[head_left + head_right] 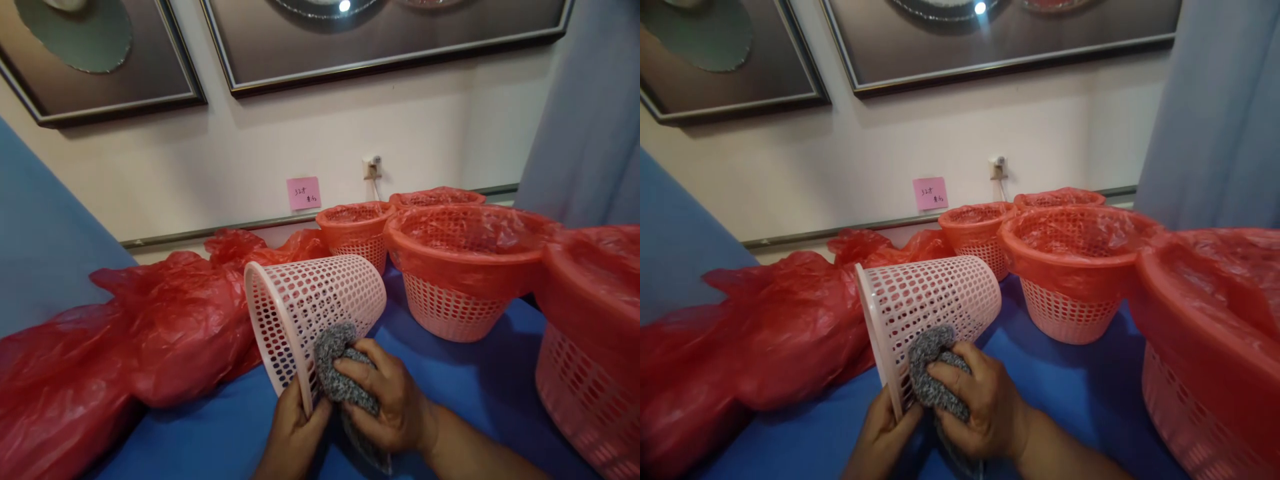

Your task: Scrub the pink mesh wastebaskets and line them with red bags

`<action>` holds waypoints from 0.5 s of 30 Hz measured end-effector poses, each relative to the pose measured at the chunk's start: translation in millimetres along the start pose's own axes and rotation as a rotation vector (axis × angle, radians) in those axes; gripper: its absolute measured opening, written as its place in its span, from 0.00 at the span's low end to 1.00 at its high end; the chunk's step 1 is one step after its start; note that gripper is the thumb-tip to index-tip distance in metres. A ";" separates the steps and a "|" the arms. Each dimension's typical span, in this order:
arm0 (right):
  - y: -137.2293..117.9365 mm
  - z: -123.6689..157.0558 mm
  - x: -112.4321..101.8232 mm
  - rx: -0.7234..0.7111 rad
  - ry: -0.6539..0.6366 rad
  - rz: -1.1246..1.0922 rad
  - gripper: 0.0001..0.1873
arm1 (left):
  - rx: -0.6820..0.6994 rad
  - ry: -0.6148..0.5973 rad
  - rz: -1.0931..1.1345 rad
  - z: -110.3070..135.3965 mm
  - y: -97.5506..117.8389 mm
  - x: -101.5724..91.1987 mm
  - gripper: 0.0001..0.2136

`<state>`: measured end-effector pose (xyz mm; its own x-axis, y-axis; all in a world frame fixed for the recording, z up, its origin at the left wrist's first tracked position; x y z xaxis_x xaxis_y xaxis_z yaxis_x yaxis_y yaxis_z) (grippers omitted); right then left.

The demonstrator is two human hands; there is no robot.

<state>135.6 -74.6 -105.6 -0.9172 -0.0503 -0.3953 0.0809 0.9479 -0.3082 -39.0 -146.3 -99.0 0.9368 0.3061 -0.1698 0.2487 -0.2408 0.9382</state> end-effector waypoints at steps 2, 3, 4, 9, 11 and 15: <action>0.2 0.7 2.8 0.003 -0.022 -0.009 0.32 | 0.033 -0.029 0.019 -4.8 -0.4 -0.5 0.19; 1.6 1.6 3.8 0.019 -0.028 -0.003 0.31 | 0.056 -0.044 0.004 -6.1 -4.3 -2.2 0.18; 4.1 2.6 4.6 0.044 -0.027 0.013 0.31 | 0.072 -0.053 -0.011 -6.8 -10.6 -5.0 0.17; 37.6 4.4 1.8 0.386 0.123 0.161 0.27 | 0.082 -0.057 -0.065 -6.6 -52.4 -26.2 0.18; 54.3 4.3 -2.1 0.545 0.224 0.197 0.24 | 0.106 -0.053 -0.125 -7.7 -58.9 -30.8 0.17; 58.6 3.9 -4.5 0.595 0.246 0.216 0.24 | 0.162 -0.119 -0.255 -10.5 -51.6 -23.2 0.19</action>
<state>146.0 -20.1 -125.2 -0.9126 0.2605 -0.3150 0.4087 0.5907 -0.6957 -76.2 -131.2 -140.4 0.8593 0.2675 -0.4360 0.5057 -0.3167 0.8024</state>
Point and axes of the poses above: each hand's wrist, its own z-axis away from the middle knuckle, its own x-axis out of the palm, y = z × x, the point moved 2 cm from there along -z, towards the middle knuckle, and after that the axes turned 8 degrees about z, right-handed, at the moved point
